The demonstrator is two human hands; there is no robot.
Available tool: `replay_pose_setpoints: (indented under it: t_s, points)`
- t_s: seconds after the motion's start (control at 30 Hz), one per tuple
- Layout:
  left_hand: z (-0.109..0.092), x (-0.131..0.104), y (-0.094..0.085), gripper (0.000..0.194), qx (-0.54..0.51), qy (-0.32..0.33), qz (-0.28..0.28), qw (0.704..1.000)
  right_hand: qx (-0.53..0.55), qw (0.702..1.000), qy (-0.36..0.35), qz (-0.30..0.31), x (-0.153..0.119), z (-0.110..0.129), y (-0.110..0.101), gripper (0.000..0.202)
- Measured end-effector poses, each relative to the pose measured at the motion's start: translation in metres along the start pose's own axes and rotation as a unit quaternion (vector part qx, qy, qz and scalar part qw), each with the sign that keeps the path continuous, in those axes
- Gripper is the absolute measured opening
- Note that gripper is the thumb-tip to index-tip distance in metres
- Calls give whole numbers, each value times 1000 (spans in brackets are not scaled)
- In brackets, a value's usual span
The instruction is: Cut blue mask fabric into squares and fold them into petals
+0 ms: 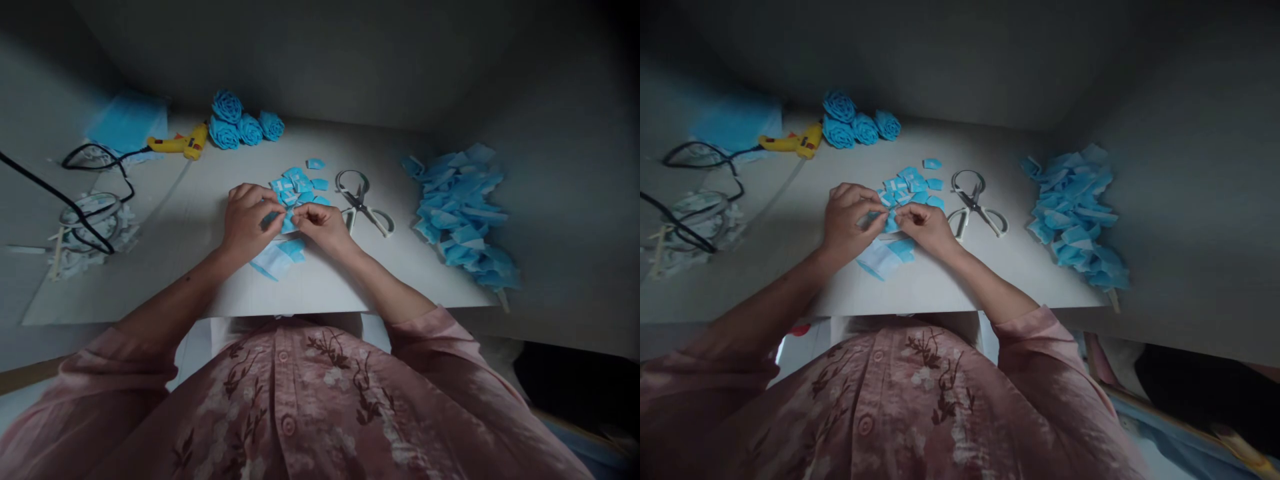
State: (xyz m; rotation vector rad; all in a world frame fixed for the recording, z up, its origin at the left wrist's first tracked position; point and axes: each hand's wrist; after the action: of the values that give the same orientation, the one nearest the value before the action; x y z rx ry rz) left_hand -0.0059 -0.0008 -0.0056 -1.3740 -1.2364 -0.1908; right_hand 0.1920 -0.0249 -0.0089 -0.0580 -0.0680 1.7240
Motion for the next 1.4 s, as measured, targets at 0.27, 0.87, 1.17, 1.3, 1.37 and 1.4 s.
replay_pose_setpoints:
  t_s: [0.27, 0.87, 1.17, 1.3, 1.37, 1.4]
  points:
    - [2, 4, -6, 5, 33, -26, -4, 999, 3, 1000, 14, 25, -1, 6, -3, 33]
    - [16, 9, -16, 8, -111, -152, -95, 978, 75, 995, 55, 45, 1, 13, -8, 40]
    - [15, 10, -9, 38, -415, -299, -71, 857, 135, 989, 50, 31, 4, 8, -9, 42]
    - [17, 10, -10, 38, -431, -308, -62, 846, 146, 987, 57, 25, 6, 7, -11, 41]
    - [16, 10, -11, 37, -434, -315, -64, 842, 153, 986, 62, 17, 7, 8, -11, 41]
    - [15, 10, -10, 38, -433, -320, -66, 840, 155, 986, 65, 11, 7, 8, -11, 41]
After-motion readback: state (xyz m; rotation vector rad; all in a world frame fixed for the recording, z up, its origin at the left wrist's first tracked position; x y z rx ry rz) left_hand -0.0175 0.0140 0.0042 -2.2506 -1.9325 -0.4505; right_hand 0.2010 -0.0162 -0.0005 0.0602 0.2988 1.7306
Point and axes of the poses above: each hand's wrist, its own x-axis towards the middle knuckle, its own y-axis out of the palm, z = x × y, and after that the axes turned 7 degrees about y, right-handed
